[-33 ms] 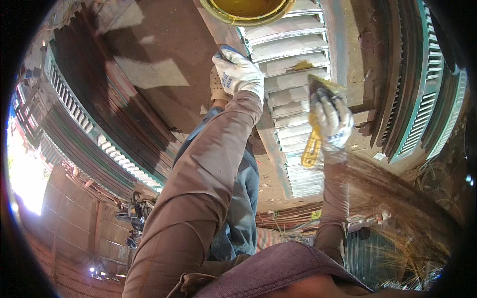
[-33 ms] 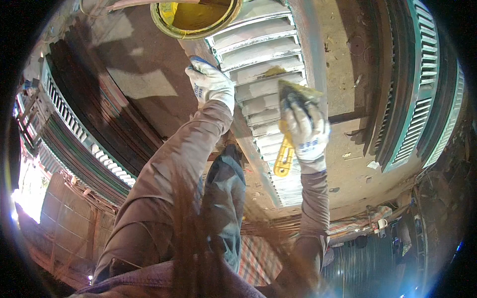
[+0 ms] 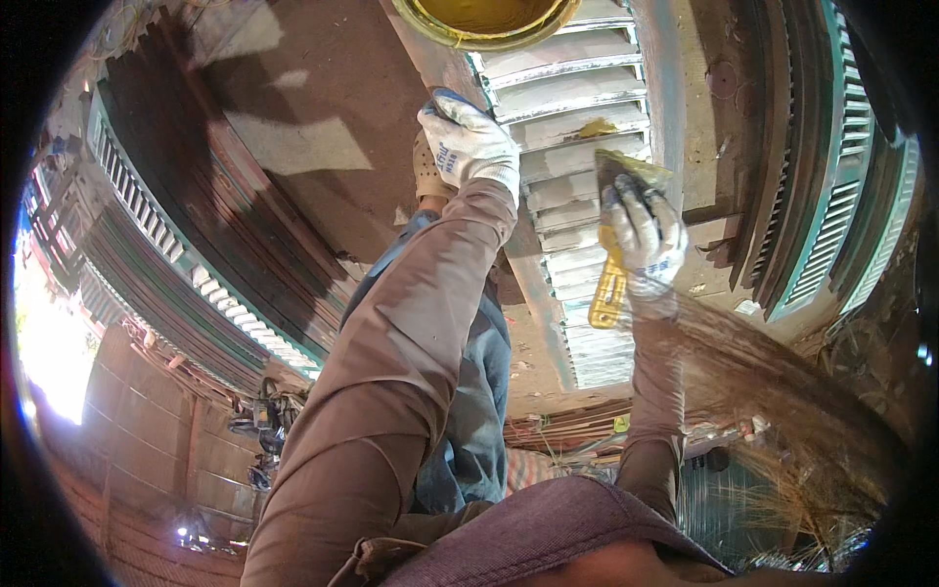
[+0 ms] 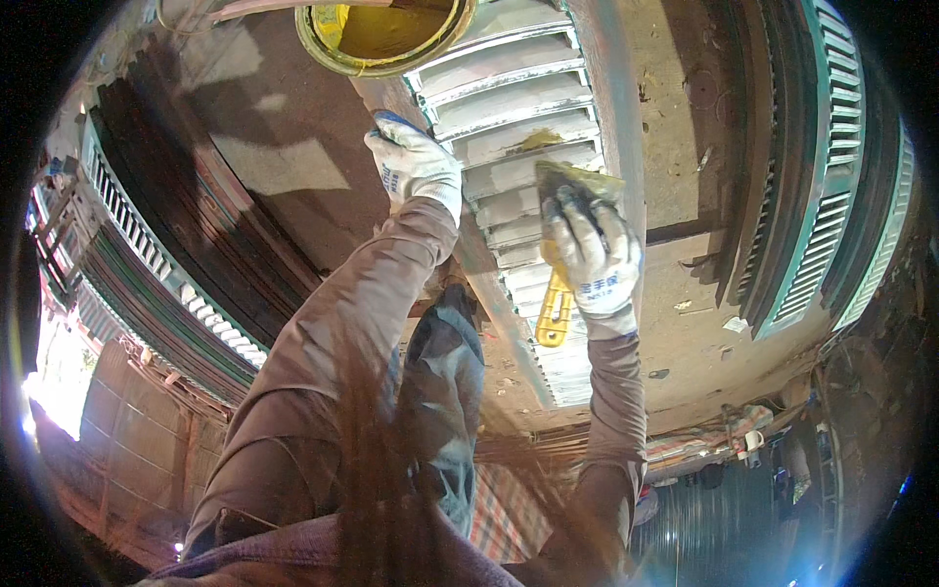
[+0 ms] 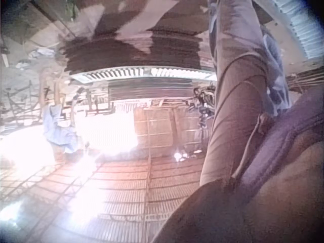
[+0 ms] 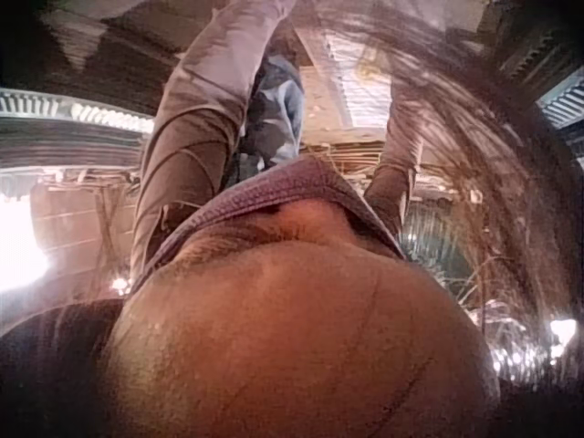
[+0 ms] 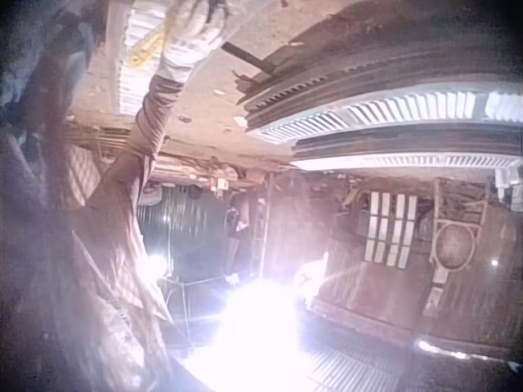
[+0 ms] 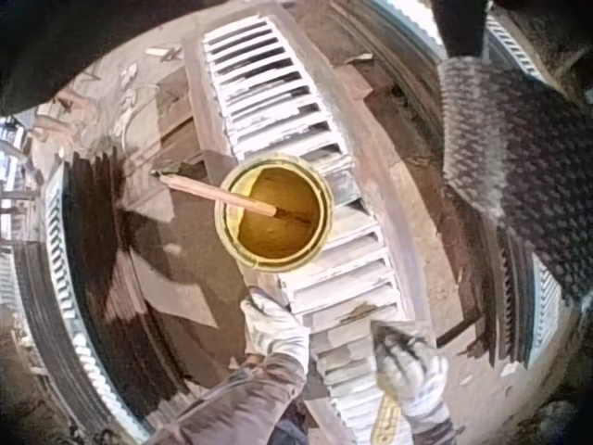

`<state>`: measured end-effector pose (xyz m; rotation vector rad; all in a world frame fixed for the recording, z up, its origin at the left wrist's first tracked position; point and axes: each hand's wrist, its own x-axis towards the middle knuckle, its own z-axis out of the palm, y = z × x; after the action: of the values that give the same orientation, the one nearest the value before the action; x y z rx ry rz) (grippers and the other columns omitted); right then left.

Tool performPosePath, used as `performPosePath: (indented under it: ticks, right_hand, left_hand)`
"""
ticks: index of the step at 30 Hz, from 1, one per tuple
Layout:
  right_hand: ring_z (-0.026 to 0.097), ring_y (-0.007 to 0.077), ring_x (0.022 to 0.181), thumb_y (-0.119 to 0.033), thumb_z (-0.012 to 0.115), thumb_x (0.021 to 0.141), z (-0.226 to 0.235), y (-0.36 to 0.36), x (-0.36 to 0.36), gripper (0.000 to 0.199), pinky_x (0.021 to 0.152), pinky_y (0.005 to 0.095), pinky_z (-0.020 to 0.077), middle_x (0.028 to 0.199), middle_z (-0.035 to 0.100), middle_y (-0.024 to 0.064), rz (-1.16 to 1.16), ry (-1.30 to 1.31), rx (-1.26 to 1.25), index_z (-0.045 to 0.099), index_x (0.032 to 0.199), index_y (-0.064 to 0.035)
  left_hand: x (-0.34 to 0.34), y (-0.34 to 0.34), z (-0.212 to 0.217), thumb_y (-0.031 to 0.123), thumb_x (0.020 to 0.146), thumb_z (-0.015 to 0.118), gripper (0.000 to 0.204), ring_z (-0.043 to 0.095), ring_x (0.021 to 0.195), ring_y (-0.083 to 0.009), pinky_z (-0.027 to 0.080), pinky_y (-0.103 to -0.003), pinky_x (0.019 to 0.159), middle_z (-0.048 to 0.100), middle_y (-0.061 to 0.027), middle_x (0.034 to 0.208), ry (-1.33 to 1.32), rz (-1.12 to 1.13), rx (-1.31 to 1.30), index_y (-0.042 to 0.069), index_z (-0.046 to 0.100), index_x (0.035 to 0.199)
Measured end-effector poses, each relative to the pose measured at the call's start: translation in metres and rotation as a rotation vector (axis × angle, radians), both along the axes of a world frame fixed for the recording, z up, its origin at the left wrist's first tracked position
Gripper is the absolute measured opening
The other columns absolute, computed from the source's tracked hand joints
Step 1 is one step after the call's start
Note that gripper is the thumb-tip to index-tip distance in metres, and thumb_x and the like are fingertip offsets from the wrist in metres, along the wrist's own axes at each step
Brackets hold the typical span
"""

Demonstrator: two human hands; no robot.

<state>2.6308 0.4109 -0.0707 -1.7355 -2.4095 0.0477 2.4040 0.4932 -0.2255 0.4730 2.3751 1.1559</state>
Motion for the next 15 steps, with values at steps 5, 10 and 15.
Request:
performPosePath:
  ticks: [5,10,15]
  right_hand:
    - [0.051,0.0203,0.117,-0.023,0.075,0.08,-0.007,0.018,-0.008,0.046,0.093,0.0344,0.049,0.125,0.059,-0.0069,0.008,0.123,0.031,0.056,0.122,-0.0261]
    - [0.054,0.0199,0.117,-0.016,0.078,0.075,-0.028,0.03,0.009,0.044,0.089,0.0344,0.0532,0.123,0.061,-0.0046,0.091,0.193,0.043,0.058,0.114,-0.0236]
    - [0.053,0.0207,0.119,-0.017,0.077,0.074,-0.031,0.039,0.02,0.044,0.092,0.0356,0.0526,0.123,0.06,-0.0039,0.15,0.174,0.039,0.059,0.114,-0.0234]
  left_hand:
    - [-0.008,-0.01,-0.02,0.032,0.098,0.056,0.036,0.055,0.094,-0.0097,0.042,-0.018,0.084,0.062,0.0004,0.112,0.113,-0.124,-0.014,0.006,0.057,0.124]
    - [0.008,0.012,0.007,0.035,0.1,0.051,0.035,0.058,0.097,-0.0122,0.044,-0.022,0.085,0.064,0.0011,0.112,0.186,-0.105,-0.264,0.009,0.06,0.121]
    - [0.025,0.024,0.029,0.041,0.102,0.044,0.044,0.063,0.095,-0.0301,0.047,-0.034,0.08,0.067,-0.0165,0.107,0.328,-0.109,-0.248,0.002,0.06,0.112]
